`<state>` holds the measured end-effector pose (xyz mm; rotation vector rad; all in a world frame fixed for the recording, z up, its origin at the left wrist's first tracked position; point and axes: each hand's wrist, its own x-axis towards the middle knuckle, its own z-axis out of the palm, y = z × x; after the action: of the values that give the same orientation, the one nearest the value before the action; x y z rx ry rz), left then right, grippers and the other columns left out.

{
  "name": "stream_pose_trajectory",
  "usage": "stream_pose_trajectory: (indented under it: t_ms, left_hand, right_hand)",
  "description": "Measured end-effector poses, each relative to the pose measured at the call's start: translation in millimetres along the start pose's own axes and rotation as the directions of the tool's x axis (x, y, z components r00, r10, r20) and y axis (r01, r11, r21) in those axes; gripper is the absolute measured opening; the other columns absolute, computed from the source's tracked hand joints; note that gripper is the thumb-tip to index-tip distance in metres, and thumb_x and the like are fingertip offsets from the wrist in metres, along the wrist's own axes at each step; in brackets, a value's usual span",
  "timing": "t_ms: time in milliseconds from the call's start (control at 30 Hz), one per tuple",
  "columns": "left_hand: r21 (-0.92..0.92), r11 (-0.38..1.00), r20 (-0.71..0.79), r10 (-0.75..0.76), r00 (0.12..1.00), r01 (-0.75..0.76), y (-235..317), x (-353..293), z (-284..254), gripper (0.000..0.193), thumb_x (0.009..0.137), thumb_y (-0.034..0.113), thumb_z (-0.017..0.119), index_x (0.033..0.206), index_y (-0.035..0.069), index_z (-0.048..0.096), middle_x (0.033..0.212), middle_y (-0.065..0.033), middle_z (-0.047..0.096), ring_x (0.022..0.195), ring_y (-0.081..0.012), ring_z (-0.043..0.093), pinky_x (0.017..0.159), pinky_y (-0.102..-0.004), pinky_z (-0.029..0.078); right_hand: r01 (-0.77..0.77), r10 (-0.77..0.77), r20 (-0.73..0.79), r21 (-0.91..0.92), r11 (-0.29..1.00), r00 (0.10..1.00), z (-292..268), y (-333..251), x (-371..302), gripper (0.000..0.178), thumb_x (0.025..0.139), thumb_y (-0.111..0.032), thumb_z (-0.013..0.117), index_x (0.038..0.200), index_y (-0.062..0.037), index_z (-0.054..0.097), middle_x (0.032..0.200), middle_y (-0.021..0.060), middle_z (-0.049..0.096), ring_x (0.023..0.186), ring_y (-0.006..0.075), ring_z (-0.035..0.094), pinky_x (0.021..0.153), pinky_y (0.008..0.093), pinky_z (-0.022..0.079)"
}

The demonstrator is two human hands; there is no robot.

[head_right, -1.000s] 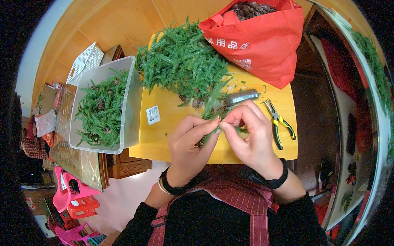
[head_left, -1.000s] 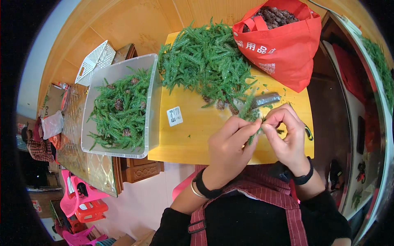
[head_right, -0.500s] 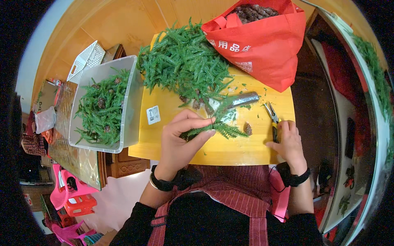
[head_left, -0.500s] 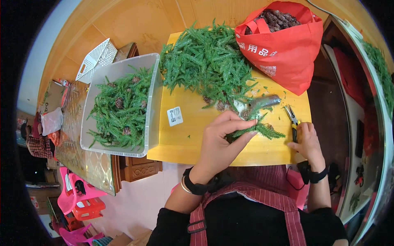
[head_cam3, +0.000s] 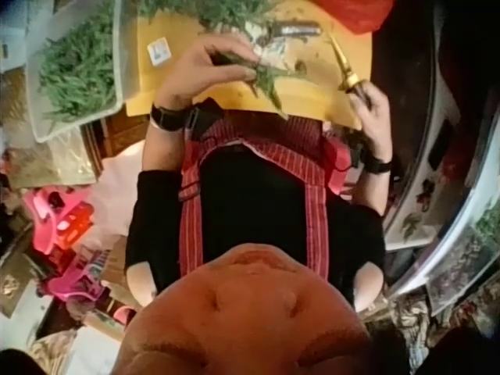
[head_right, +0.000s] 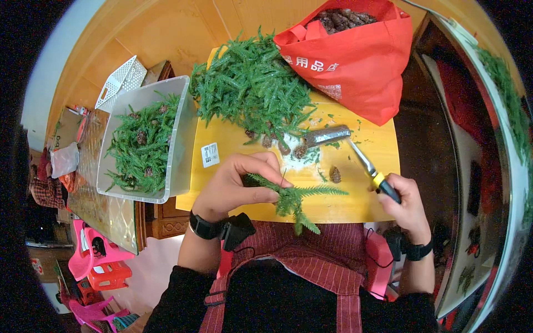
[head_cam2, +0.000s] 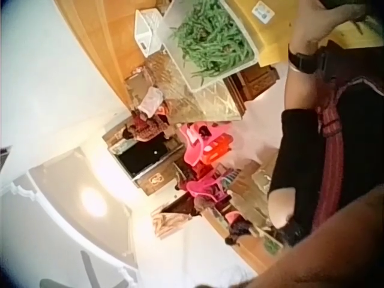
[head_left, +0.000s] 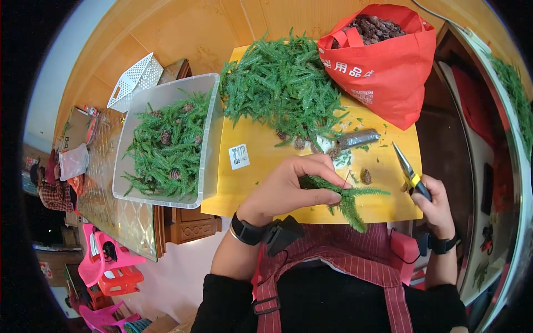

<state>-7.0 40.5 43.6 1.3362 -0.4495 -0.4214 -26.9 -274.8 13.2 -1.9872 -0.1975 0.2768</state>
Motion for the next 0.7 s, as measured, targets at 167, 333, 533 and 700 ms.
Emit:
stream_pose_trajectory:
  t_ms: [167,333,533,700]
  left_hand:
    - [-0.021,1.0,0.136,0.012,0.991,-0.009,1.8,4.8,-2.8,0.018,0.064,0.0,0.068,0.082,0.001,0.067,0.075,-0.0033,0.055,0.072,-0.013,0.049,0.067,-0.0247,0.037]
    - [-0.091,0.994,0.263,-0.027,0.964,0.053,3.7,4.5,-2.6,0.018,0.063,0.002,0.069,0.081,0.0,0.066,0.072,-0.0034,0.052,0.071,-0.0136,0.047,0.066,-0.025,0.035]
    - [-0.191,0.978,0.345,-0.01,0.938,0.081,-3.0,4.8,-3.3,0.017,0.062,0.002,0.07,0.079,-0.002,0.065,0.072,-0.0054,0.052,0.07,-0.0145,0.047,0.064,-0.0258,0.035]
    - [-0.189,0.977,0.363,-0.028,0.931,0.103,-3.7,3.6,-2.9,0.018,0.062,0.002,0.071,0.078,-0.002,0.064,0.072,-0.0054,0.052,0.07,-0.0145,0.047,0.064,-0.0258,0.035]
  right_hand:
    - [0.513,-0.469,0.229,-0.193,0.837,0.853,-1.2,-52.6,15.8,0.013,0.058,-0.006,0.063,0.059,-0.0028,0.05,0.059,0.0068,0.052,0.077,0.0318,0.059,0.074,0.037,0.046]
    - [0.623,-0.55,0.304,-0.26,0.737,0.778,-1.3,-65.3,23.9,0.018,0.059,-0.007,0.067,0.059,-0.0035,0.049,0.067,0.0077,0.056,0.088,0.0315,0.058,0.073,0.0376,0.046]
    - [0.686,-0.584,0.372,-0.267,0.677,0.721,3.6,-70.3,34.3,0.018,0.058,-0.006,0.068,0.058,-0.0041,0.05,0.068,0.0065,0.056,0.09,0.0306,0.057,0.073,0.0377,0.046]
    - [0.696,-0.581,0.398,-0.272,0.664,0.71,2.8,-73.7,36.9,0.017,0.056,-0.006,0.066,0.057,-0.0043,0.05,0.067,0.0051,0.056,0.089,0.0301,0.057,0.072,0.0374,0.047]
